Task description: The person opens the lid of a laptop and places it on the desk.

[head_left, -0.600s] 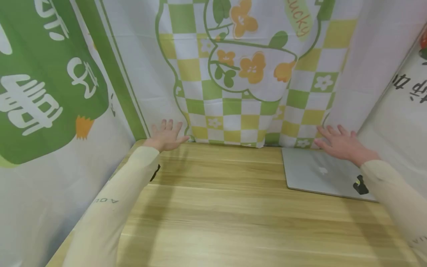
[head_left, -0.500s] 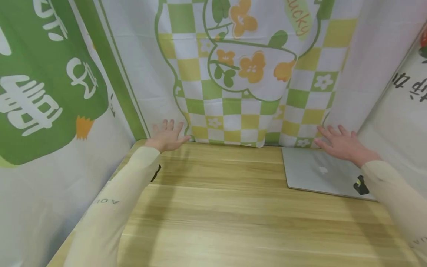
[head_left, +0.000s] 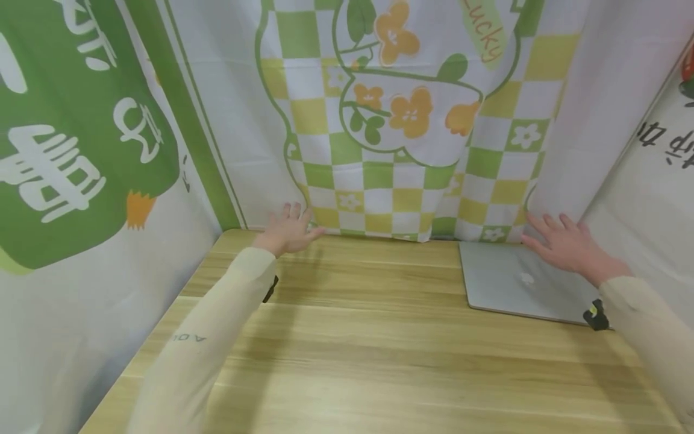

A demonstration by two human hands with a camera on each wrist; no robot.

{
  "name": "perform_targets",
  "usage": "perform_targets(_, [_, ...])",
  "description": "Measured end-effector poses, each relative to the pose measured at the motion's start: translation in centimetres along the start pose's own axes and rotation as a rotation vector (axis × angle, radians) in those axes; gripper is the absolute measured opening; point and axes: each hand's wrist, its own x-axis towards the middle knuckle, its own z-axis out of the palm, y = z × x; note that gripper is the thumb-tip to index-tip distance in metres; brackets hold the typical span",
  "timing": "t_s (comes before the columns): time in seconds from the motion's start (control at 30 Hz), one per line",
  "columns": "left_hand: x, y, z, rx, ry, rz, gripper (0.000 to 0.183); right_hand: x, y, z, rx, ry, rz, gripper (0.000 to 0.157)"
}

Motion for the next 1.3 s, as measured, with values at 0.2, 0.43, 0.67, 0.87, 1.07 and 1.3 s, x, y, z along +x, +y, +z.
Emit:
perform_targets(0.2, [0.5, 1.6, 0.6, -0.078, 0.018, 0.037, 0.093, -0.8, 0.4, 0.7, 0.051, -0.003, 0.018, 0.072])
perform_targets(0.43, [0.5, 3.6, 1.4, -0.111, 0.013, 0.062, 0.084, -2.0, 1.2, 1.8, 0.112, 0.037, 0.013, 0.071])
perform_targets(0.67, [1.1, 5.9, 2.6, -0.128, 0.037, 0.116, 0.078, -3.1, 2.2, 3.7, 0.206, 0.163, -0.082, 0.066])
perform_targets(0.87, [1.4, 7.6, 3.5, -0.186, 0.043, 0.139, 0.076, -4.0, 2.6, 5.0, 0.263, 0.222, -0.099, 0.062])
perform_targets(1.07, [1.6, 8.9, 4.3, -0.241, 0.055, 0.158, 0.077, -4.9, 3.1, 5.5, 0.319, 0.245, -0.067, 0.063])
perform_targets(1.3, [1.6, 10.2, 5.1, -0.351, 0.028, 0.202, 0.078, -5.6, 4.0, 6.7, 0.376, 0.227, 0.014, 0.065])
